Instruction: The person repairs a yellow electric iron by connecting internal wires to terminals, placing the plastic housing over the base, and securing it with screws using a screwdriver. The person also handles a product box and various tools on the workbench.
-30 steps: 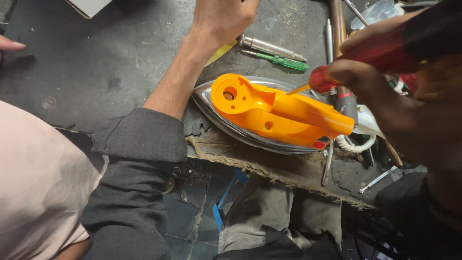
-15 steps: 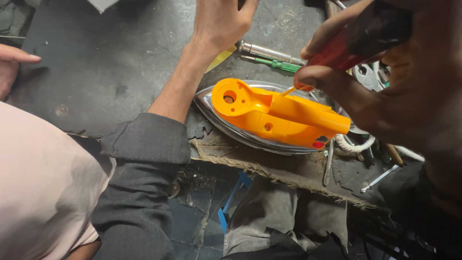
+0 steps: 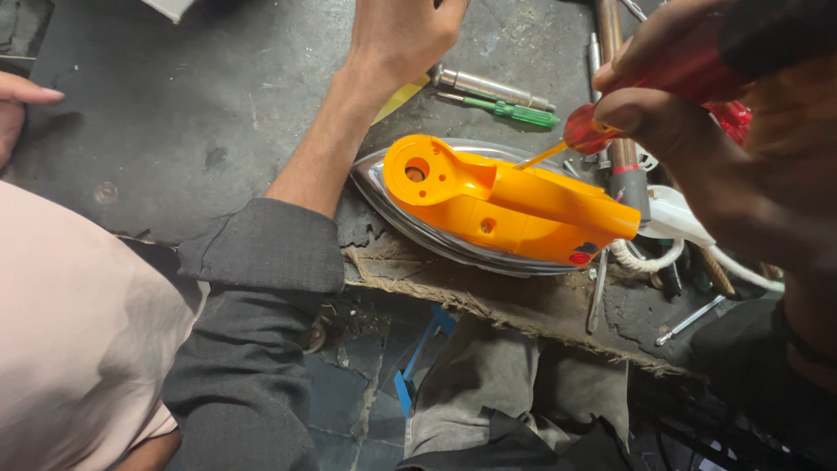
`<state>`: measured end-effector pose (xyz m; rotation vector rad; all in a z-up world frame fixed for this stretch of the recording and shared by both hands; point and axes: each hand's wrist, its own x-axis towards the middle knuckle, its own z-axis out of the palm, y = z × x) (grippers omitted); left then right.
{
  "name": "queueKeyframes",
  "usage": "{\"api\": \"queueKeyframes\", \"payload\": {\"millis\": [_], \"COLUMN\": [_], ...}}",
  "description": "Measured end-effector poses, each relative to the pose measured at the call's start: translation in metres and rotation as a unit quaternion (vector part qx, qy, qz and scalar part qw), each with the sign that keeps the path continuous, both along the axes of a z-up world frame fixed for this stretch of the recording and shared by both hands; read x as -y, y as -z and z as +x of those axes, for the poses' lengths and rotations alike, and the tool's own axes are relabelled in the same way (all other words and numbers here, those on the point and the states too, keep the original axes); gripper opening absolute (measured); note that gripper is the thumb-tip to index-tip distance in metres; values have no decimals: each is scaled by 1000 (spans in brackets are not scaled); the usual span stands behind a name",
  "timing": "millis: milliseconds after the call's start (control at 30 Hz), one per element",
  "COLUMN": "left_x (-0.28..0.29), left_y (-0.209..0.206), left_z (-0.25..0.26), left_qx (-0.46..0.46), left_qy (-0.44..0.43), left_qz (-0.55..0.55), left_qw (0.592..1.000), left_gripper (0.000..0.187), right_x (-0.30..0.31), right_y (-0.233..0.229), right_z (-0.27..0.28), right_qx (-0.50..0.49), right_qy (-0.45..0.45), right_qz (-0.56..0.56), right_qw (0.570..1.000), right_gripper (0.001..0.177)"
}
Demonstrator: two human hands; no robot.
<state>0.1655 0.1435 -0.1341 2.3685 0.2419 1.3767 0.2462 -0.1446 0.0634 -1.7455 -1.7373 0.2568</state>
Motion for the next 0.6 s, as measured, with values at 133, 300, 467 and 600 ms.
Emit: {"api": "queueKeyframes", "payload": {"millis": [133,300,467,600], "left_x": [8,26,41,47], "left_y": [-18,-50,-70,-75], "left_z": [-2,-19,-25,-26], "left_qx": [-65,-259,-314,-334], "left_qy": [97,346,470,484], "left_qz": [-136,-311,-289,-272], "left_qw": [984,846,773,762], "left_gripper": [19,20,28,29], "right_x": [5,6,-11,-1], "right_y": [9,36,38,19], "right_z": [7,34,36,15], "right_qx": [4,-3,-104,-80], "right_qy": [2,0,32,29], "right_qz": [6,-26,-74,-24], "right_qw": [1000,1000,991,996], "right_gripper": [17,13,14,15]}}
